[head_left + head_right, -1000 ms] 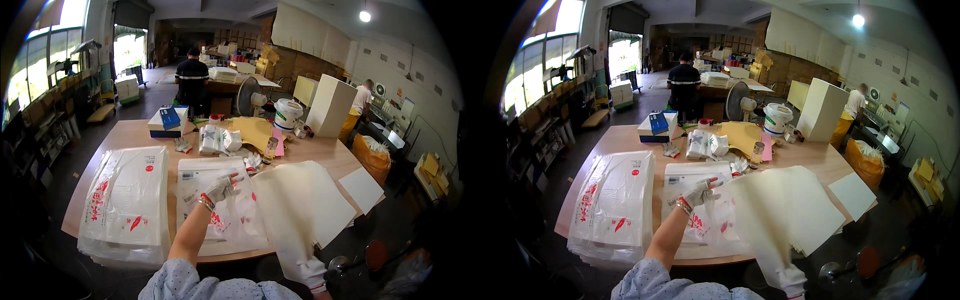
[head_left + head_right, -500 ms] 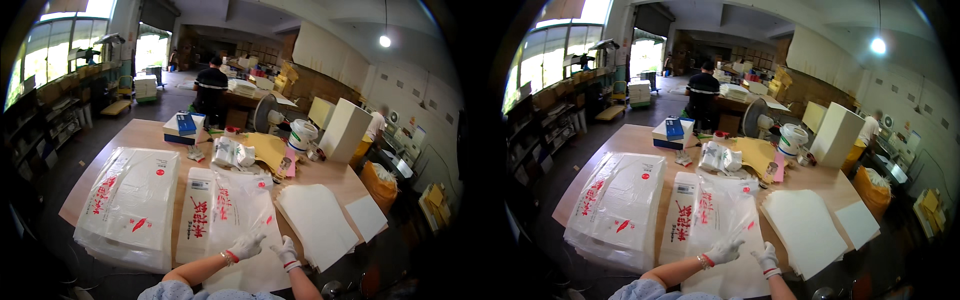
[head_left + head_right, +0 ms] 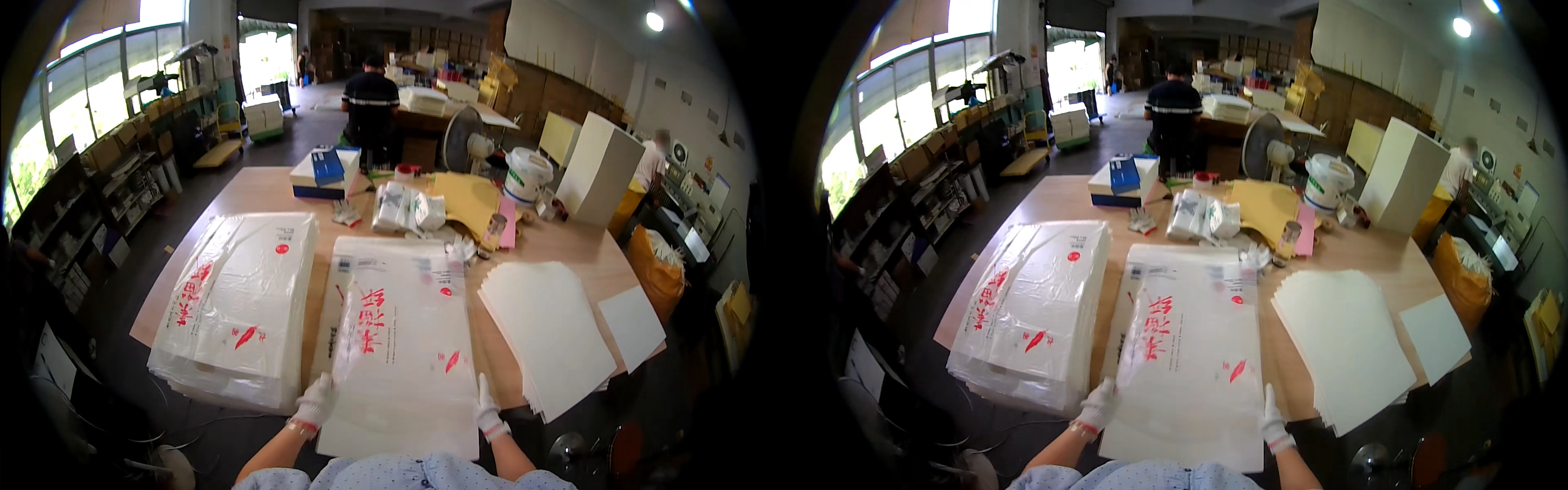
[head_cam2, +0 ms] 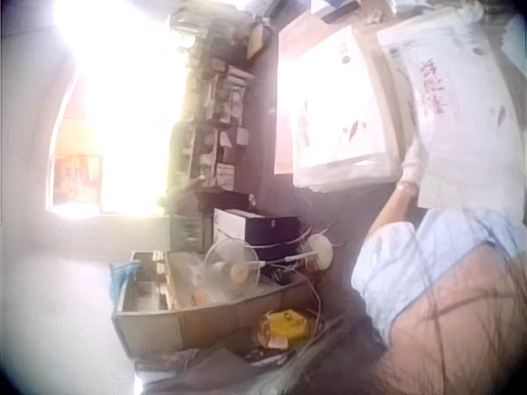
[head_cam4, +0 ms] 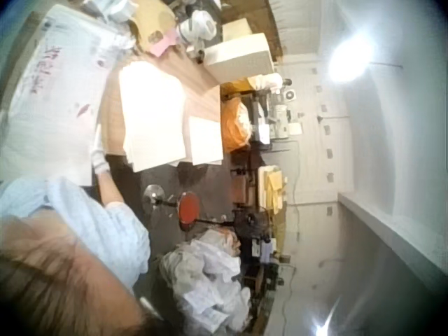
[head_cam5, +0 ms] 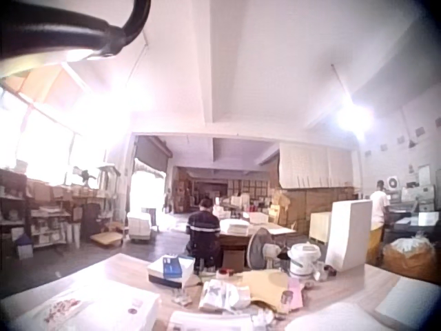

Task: The person places sheets of white paper into clear plastic bags with red text. They fold the top of each bag to seal it and place the finished package on a stack. The process is repeated continuously throughout the clip.

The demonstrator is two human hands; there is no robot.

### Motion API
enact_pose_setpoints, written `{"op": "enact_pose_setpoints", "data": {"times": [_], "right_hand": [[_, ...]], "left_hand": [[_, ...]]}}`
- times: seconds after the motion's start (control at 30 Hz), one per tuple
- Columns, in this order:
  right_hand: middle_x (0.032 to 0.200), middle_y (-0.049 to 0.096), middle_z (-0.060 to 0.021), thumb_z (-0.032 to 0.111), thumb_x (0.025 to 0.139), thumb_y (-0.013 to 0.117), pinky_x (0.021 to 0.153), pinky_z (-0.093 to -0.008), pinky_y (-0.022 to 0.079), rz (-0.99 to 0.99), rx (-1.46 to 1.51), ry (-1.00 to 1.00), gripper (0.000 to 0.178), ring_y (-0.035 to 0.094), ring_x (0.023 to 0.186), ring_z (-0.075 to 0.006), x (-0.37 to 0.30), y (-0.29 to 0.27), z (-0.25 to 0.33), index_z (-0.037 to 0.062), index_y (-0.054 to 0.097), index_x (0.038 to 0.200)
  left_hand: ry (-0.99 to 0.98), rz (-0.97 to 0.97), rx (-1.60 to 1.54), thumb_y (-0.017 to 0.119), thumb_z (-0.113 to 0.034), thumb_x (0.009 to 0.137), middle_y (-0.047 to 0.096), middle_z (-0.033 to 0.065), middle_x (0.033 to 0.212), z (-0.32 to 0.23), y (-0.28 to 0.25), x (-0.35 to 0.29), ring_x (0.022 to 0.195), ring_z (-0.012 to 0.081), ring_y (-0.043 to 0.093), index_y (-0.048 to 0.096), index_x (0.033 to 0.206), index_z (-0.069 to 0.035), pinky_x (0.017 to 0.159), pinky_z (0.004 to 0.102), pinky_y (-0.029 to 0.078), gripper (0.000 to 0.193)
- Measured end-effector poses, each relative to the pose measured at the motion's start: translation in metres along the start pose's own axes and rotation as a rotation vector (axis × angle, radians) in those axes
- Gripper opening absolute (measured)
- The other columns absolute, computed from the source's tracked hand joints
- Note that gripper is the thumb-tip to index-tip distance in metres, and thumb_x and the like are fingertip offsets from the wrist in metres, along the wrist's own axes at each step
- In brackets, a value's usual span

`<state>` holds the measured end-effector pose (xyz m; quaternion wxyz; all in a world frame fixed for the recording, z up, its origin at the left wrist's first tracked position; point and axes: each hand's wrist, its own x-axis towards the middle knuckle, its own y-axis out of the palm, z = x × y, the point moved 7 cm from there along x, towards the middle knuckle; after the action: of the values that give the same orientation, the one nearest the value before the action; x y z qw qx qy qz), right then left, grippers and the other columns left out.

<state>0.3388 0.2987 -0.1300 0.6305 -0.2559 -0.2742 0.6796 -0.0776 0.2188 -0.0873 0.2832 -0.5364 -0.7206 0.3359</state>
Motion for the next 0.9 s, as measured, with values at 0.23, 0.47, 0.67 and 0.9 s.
{"op": "enact_pose_setpoints", "data": {"times": [0.23,0.47,0.67,0.9], "right_hand": [[0.095,0.061,-0.0243,0.025,0.085,0.052,0.076,-0.0428,0.046,-0.047,0.184,0.053,0.056,0.061,0.084,-0.0348,-0.142,-0.003,0.008,0.007,0.033,0.135],[0.08,0.065,-0.0151,0.029,0.084,0.054,0.071,-0.0387,0.048,0.382,0.031,0.083,0.05,0.063,0.073,-0.0291,-0.15,-0.013,0.0,0.0052,0.045,0.127],[0.108,0.057,-0.0091,0.023,0.087,0.055,0.078,-0.0334,0.049,0.31,1.084,0.542,0.038,0.057,0.092,-0.0176,-0.111,0.065,-0.046,0.0059,0.051,0.12],[0.112,0.056,-0.0078,0.026,0.089,0.057,0.08,-0.0298,0.048,0.422,1.255,0.231,0.039,0.056,0.093,-0.0135,-0.034,0.106,0.19,0.0011,0.052,0.118]], "left_hand": [[0.08,0.217,-0.288,0.055,-0.013,0.079,0.053,0.0181,0.077,-0.024,-0.021,-0.134,0.075,0.0381,0.056,0.051,0.084,-0.002,0.065,0.043,0.045,0.012],[-0.276,-0.087,-0.332,0.052,-0.009,0.078,0.053,0.0132,0.07,0.052,0.003,-0.137,0.064,0.0305,0.052,0.049,0.08,-0.004,0.06,0.0374,0.043,0.006],[0.422,-0.088,-0.421,0.051,0.0,0.067,0.047,0.0124,0.064,-0.106,-0.079,-0.059,0.058,0.0271,0.05,0.048,0.07,-0.004,0.054,0.0343,0.042,0.005],[0.488,-0.912,-0.936,0.048,-0.016,0.087,0.049,0.0045,0.08,-0.056,-0.235,-0.078,0.072,0.0154,0.049,0.049,0.079,-0.008,0.064,0.0303,0.042,0.011]]}}
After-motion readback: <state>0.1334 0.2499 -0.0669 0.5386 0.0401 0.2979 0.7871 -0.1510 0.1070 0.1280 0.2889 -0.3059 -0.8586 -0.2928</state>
